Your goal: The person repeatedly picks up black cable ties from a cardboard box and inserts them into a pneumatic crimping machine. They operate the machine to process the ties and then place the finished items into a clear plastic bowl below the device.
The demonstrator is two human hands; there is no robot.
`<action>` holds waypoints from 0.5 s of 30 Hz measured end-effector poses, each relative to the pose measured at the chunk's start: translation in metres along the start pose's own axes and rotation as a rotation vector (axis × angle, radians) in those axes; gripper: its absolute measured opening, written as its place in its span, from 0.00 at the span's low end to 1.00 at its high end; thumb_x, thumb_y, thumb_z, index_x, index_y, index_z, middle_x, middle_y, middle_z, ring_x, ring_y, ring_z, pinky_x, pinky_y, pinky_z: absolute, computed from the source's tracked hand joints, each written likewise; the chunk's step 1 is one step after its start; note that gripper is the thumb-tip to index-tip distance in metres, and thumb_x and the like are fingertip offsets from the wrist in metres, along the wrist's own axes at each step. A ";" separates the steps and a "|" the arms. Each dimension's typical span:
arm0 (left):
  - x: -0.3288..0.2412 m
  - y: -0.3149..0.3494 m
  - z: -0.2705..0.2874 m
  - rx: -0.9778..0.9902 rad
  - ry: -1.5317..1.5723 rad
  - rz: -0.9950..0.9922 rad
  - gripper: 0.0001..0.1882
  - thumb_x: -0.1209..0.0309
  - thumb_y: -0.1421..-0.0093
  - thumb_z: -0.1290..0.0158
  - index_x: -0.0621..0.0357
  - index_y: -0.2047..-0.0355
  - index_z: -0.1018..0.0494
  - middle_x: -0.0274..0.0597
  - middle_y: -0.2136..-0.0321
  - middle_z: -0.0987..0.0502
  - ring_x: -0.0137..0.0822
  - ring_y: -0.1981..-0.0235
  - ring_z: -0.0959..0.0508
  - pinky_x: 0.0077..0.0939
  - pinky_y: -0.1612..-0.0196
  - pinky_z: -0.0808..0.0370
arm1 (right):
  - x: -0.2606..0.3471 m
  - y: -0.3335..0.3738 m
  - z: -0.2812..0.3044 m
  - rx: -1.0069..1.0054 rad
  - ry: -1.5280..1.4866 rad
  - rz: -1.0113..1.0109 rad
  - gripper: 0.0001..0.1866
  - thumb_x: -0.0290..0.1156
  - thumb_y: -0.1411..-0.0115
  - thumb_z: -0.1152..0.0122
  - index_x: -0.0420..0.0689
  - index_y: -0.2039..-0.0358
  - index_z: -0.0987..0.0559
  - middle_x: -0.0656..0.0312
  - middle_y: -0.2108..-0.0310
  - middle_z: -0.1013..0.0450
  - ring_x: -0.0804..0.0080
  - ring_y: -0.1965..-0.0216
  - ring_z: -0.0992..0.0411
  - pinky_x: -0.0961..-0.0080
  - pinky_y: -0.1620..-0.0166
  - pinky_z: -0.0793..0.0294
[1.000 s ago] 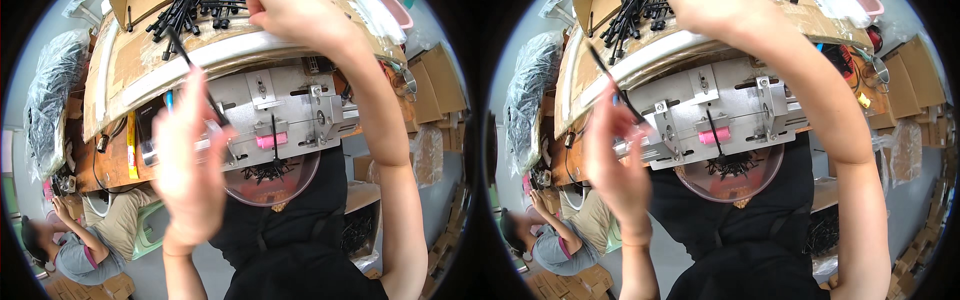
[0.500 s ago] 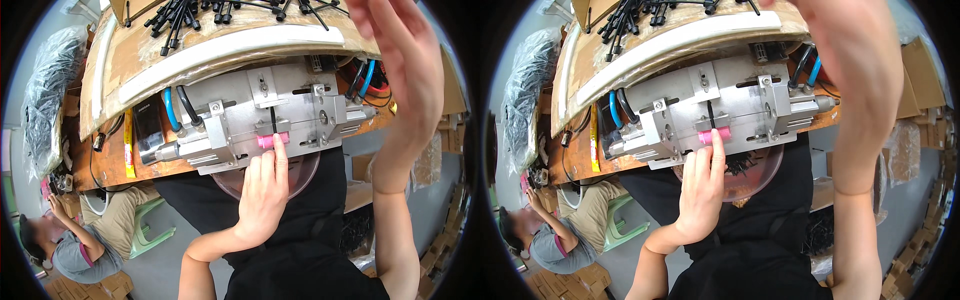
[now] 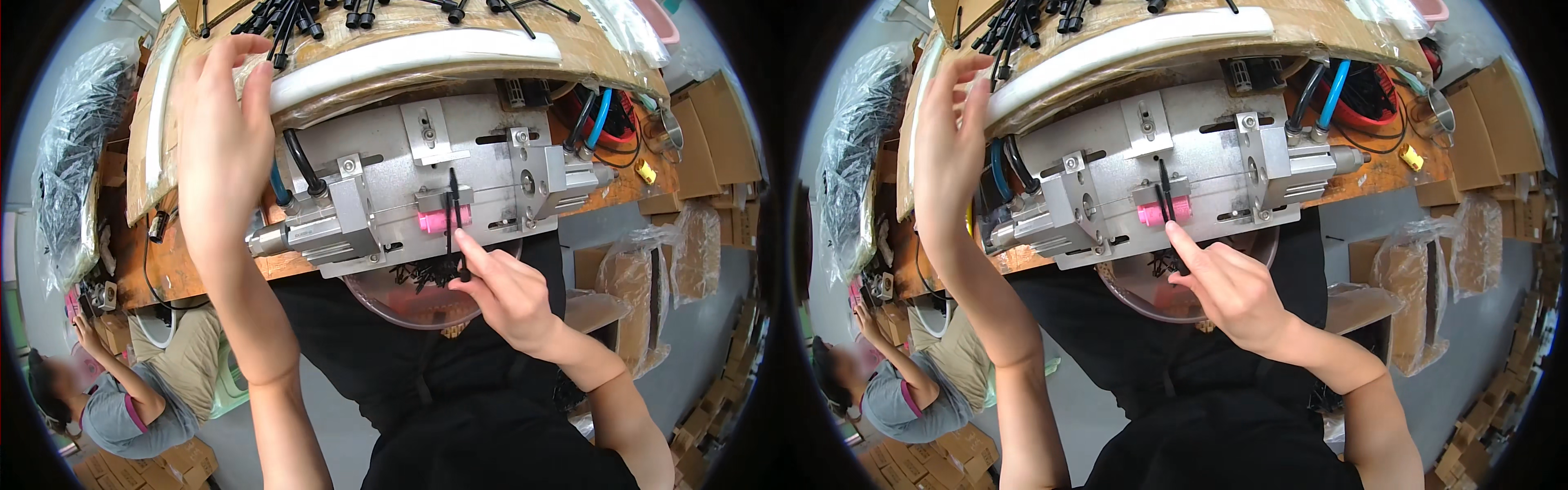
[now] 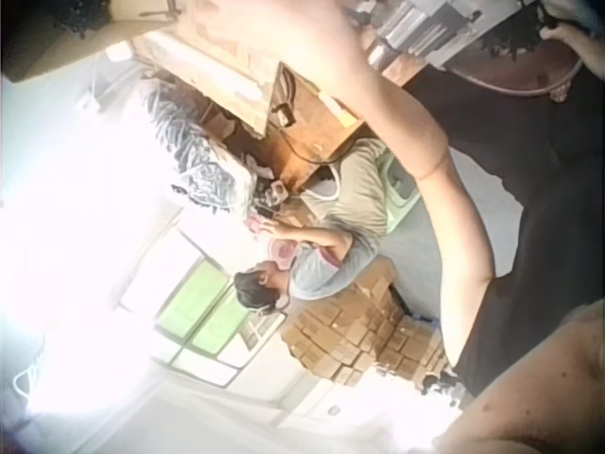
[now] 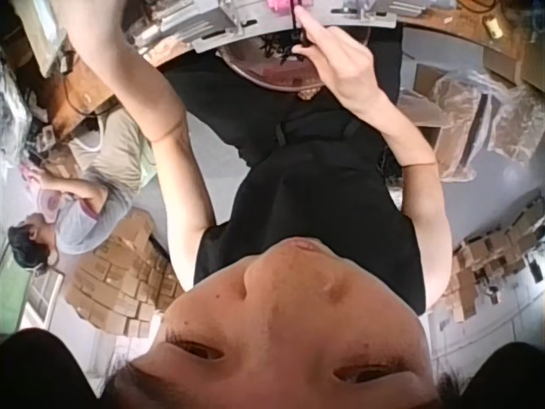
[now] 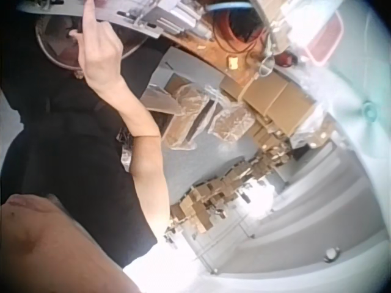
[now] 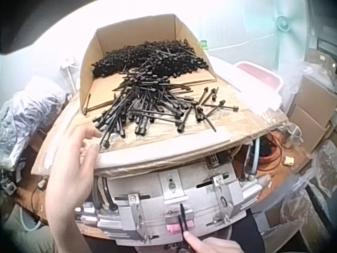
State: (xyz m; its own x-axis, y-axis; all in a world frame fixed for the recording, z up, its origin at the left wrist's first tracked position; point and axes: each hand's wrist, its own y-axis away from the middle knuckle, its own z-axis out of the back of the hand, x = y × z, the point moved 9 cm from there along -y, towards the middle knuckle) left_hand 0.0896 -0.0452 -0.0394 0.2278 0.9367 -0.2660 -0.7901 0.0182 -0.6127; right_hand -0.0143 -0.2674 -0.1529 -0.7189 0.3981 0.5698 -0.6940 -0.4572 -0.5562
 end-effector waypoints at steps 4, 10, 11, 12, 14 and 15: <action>0.012 -0.005 -0.017 0.241 0.186 0.197 0.08 0.73 0.38 0.50 0.59 0.60 0.24 0.42 0.69 0.23 0.33 0.65 0.26 0.26 0.58 0.30 | -0.010 0.001 -0.013 0.045 0.029 -0.005 0.35 0.17 0.53 0.32 0.30 0.42 0.32 0.60 0.80 0.37 0.69 0.78 0.36 0.71 0.73 0.33; -0.015 0.021 0.009 0.078 0.130 -0.011 0.15 0.82 0.43 0.47 0.58 0.55 0.23 0.38 0.69 0.24 0.30 0.70 0.27 0.24 0.62 0.28 | -0.015 0.005 -0.015 0.051 0.045 -0.012 0.35 0.18 0.53 0.32 0.31 0.42 0.31 0.59 0.79 0.35 0.68 0.77 0.34 0.70 0.72 0.31; -0.026 0.030 0.012 0.055 0.056 -0.015 0.17 0.82 0.43 0.46 0.58 0.53 0.23 0.37 0.67 0.24 0.28 0.69 0.28 0.22 0.60 0.29 | -0.017 0.005 -0.013 0.065 0.053 -0.033 0.35 0.19 0.53 0.31 0.32 0.42 0.31 0.59 0.79 0.35 0.67 0.77 0.34 0.69 0.72 0.31; -0.039 0.040 0.015 0.032 -0.020 -0.019 0.19 0.82 0.43 0.46 0.57 0.50 0.23 0.36 0.65 0.23 0.26 0.68 0.28 0.20 0.59 0.29 | -0.018 0.004 -0.011 0.080 0.061 -0.054 0.35 0.20 0.53 0.31 0.32 0.43 0.31 0.59 0.78 0.34 0.67 0.77 0.34 0.69 0.71 0.31; -0.068 0.073 0.013 -0.038 -0.048 0.062 0.31 0.85 0.51 0.41 0.52 0.44 0.26 0.36 0.65 0.24 0.30 0.69 0.29 0.23 0.62 0.28 | -0.016 0.001 -0.003 0.094 0.043 -0.066 0.35 0.23 0.53 0.29 0.33 0.43 0.30 0.58 0.76 0.32 0.65 0.76 0.33 0.69 0.70 0.30; -0.083 0.092 0.005 -0.058 -0.066 -0.013 0.38 0.85 0.57 0.38 0.54 0.42 0.29 0.38 0.67 0.24 0.33 0.69 0.28 0.25 0.64 0.28 | -0.015 0.000 0.002 0.101 0.038 -0.074 0.35 0.24 0.54 0.29 0.34 0.44 0.29 0.58 0.75 0.31 0.64 0.76 0.32 0.69 0.70 0.29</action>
State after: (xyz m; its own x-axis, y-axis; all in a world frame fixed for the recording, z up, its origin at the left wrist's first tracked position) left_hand -0.0053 -0.1194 -0.0700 0.1980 0.9577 -0.2090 -0.7529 0.0120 -0.6580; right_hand -0.0029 -0.2751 -0.1600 -0.6681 0.4624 0.5829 -0.7391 -0.5022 -0.4489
